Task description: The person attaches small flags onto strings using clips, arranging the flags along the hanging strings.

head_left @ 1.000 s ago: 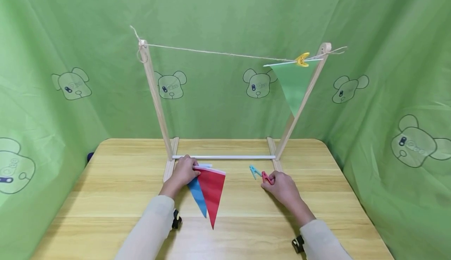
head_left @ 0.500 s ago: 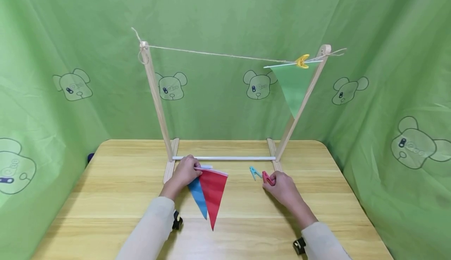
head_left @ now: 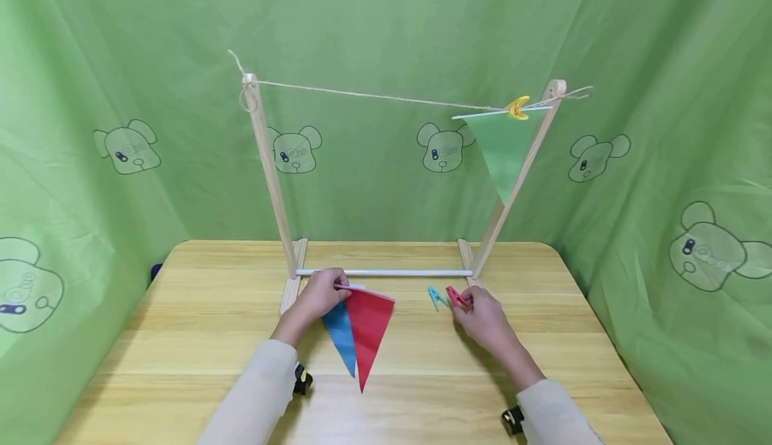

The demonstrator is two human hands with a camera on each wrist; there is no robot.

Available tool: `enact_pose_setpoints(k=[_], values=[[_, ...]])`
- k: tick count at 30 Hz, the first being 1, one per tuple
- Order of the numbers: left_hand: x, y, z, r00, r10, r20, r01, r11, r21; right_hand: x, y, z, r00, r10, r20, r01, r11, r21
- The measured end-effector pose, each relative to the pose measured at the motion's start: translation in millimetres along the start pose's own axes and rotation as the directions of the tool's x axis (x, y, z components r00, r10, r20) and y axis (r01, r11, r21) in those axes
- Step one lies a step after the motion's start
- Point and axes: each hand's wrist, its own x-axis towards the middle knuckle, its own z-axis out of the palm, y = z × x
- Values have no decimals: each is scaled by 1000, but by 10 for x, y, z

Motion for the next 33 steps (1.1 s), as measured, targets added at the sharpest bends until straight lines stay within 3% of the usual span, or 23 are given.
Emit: enact_pose_setpoints(k=[12,26,33], values=[[-55,21,-3,998,33,-52,-36,997,-61,11,-1,-36,999,-29,-19,32,984,178],[-135,52,4,995,14,-97,-31,985,-172,39,-62,-80,992,-96,-79,111,970,216],[-168,62,-8,993,-5,-121,-29,962,-271,56,-83,-112,980,-154,-128,182,950,253]])
